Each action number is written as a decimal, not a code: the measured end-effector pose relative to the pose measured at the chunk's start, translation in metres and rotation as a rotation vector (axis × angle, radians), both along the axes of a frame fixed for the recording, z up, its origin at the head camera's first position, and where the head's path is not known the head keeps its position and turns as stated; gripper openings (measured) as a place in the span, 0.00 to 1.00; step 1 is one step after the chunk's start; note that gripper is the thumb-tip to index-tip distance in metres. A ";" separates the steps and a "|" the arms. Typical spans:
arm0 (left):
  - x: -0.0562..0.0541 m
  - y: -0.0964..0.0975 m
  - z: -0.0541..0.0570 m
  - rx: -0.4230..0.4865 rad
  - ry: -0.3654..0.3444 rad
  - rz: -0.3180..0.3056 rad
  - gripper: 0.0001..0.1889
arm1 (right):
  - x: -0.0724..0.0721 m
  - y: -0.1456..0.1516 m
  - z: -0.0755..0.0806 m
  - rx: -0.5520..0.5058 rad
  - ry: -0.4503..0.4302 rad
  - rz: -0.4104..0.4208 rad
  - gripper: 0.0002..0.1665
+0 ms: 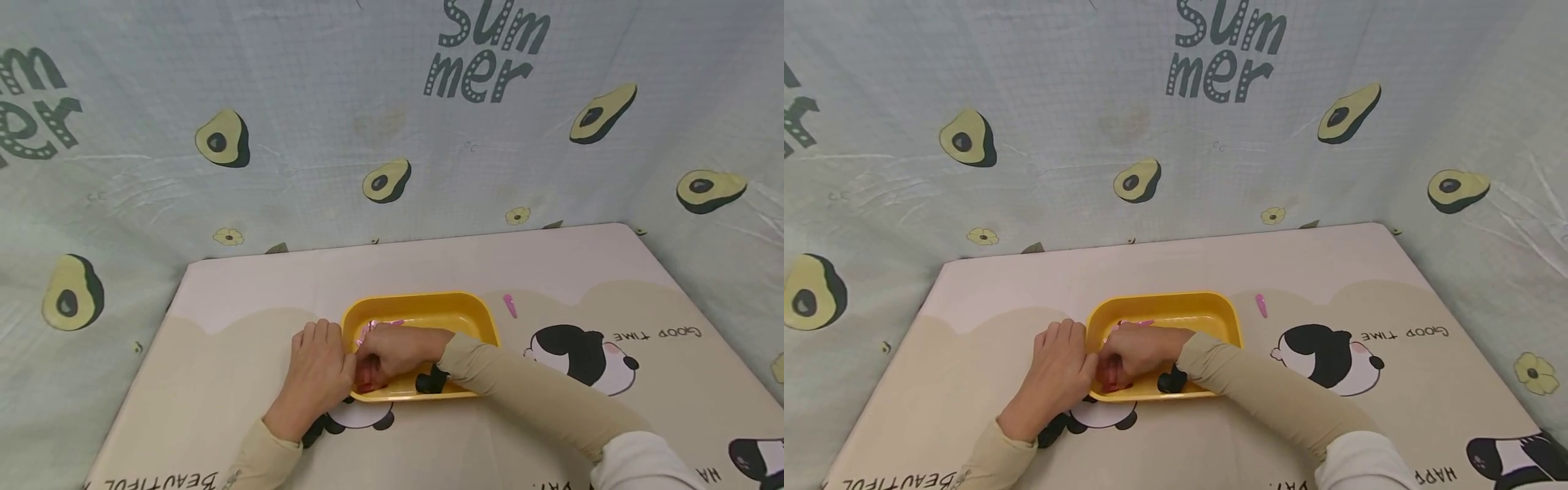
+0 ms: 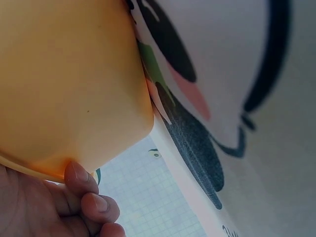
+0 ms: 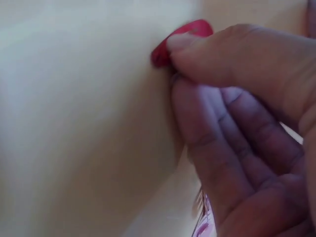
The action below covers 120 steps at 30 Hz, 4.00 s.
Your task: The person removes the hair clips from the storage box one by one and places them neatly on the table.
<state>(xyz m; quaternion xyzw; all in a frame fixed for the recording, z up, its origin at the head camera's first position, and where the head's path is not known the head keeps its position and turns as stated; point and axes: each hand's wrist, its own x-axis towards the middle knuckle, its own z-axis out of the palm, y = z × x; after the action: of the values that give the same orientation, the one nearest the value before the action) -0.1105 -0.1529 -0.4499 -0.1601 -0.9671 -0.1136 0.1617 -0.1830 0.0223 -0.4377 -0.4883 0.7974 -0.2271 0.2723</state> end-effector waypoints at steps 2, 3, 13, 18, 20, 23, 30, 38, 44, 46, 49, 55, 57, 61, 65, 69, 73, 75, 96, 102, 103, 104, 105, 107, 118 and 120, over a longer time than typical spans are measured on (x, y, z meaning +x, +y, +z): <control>0.000 0.000 -0.001 0.003 -0.002 -0.002 0.08 | 0.000 0.001 0.000 0.000 0.014 0.002 0.11; 0.000 0.001 -0.001 0.005 -0.006 -0.001 0.08 | 0.000 0.002 0.000 0.001 0.019 0.001 0.10; 0.000 0.000 -0.002 0.008 -0.025 0.004 0.08 | 0.003 0.002 0.000 0.066 0.015 0.007 0.11; 0.000 0.000 -0.001 0.012 -0.025 0.007 0.08 | 0.001 0.003 0.000 0.063 0.010 0.029 0.10; 0.000 0.000 -0.001 0.017 -0.032 0.008 0.08 | 0.000 0.004 -0.001 0.056 0.011 0.039 0.09; -0.001 0.001 -0.001 0.026 -0.039 0.006 0.08 | -0.002 0.005 -0.001 0.044 -0.007 0.047 0.08; -0.001 0.002 -0.001 0.026 -0.034 0.002 0.08 | -0.006 0.010 -0.002 -0.012 -0.091 0.047 0.08; -0.001 0.003 0.000 0.020 -0.033 0.002 0.08 | -0.010 0.012 -0.003 -0.036 -0.117 0.012 0.07; 0.001 0.001 0.002 0.021 -0.050 0.010 0.08 | -0.013 0.012 -0.003 -0.059 -0.159 -0.017 0.06; 0.000 0.000 0.001 0.023 -0.049 0.010 0.08 | -0.013 0.012 -0.003 -0.065 -0.181 -0.036 0.06; 0.000 0.000 0.001 0.022 -0.046 0.009 0.08 | -0.015 0.012 -0.001 -0.072 -0.209 -0.065 0.06; 0.000 0.000 0.001 0.019 -0.047 0.009 0.08 | -0.015 0.014 0.004 -0.088 -0.271 -0.124 0.08; 0.000 0.000 0.001 0.017 -0.047 0.008 0.08 | -0.014 0.015 0.005 -0.097 -0.305 -0.150 0.08; 0.001 0.000 0.001 0.012 -0.057 0.013 0.08 | -0.014 0.016 0.003 -0.106 -0.360 -0.193 0.09; 0.000 0.000 0.002 0.008 -0.072 0.020 0.08 | -0.014 0.020 0.005 -0.099 -0.345 -0.214 0.08; -0.001 0.000 0.003 0.003 -0.081 0.022 0.08 | -0.014 0.024 0.010 -0.099 -0.327 -0.232 0.10; -0.001 0.001 0.003 -0.008 -0.080 0.024 0.08 | -0.014 0.028 0.015 -0.115 -0.347 -0.250 0.12; -0.001 0.001 0.003 -0.011 -0.079 0.026 0.09 | -0.014 0.030 0.017 -0.121 -0.349 -0.257 0.12; 0.001 0.002 0.006 -0.025 -0.110 0.043 0.09 | -0.016 0.060 0.027 -0.157 -0.312 -0.328 0.15; 0.001 0.003 0.007 -0.033 -0.127 0.045 0.09 | -0.016 0.071 0.029 -0.161 -0.299 -0.369 0.14; 0.001 0.003 0.007 -0.035 -0.131 0.046 0.09 | -0.016 0.072 0.030 -0.160 -0.294 -0.375 0.13; 0.001 0.003 0.007 -0.035 -0.135 0.047 0.09 | -0.016 0.074 0.031 -0.161 -0.290 -0.380 0.13; 0.002 0.003 0.007 -0.036 -0.140 0.048 0.09 | -0.015 0.075 0.031 -0.159 -0.283 -0.385 0.13; 0.002 0.004 0.007 -0.036 -0.148 0.050 0.09 | -0.015 0.078 0.033 -0.157 -0.273 -0.394 0.14; 0.002 0.005 0.009 -0.044 -0.141 0.052 0.09 | -0.015 0.098 0.039 -0.191 -0.290 -0.422 0.13; 0.003 0.005 0.009 -0.047 -0.141 0.052 0.09 | -0.015 0.101 0.040 -0.198 -0.293 -0.426 0.13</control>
<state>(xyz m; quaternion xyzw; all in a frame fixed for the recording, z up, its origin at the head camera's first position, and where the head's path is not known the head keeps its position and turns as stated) -0.1079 -0.1480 -0.4410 -0.1303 -0.9824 -0.0974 0.0923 -0.1984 0.1234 -0.3979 -0.2959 0.8082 -0.4241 0.2818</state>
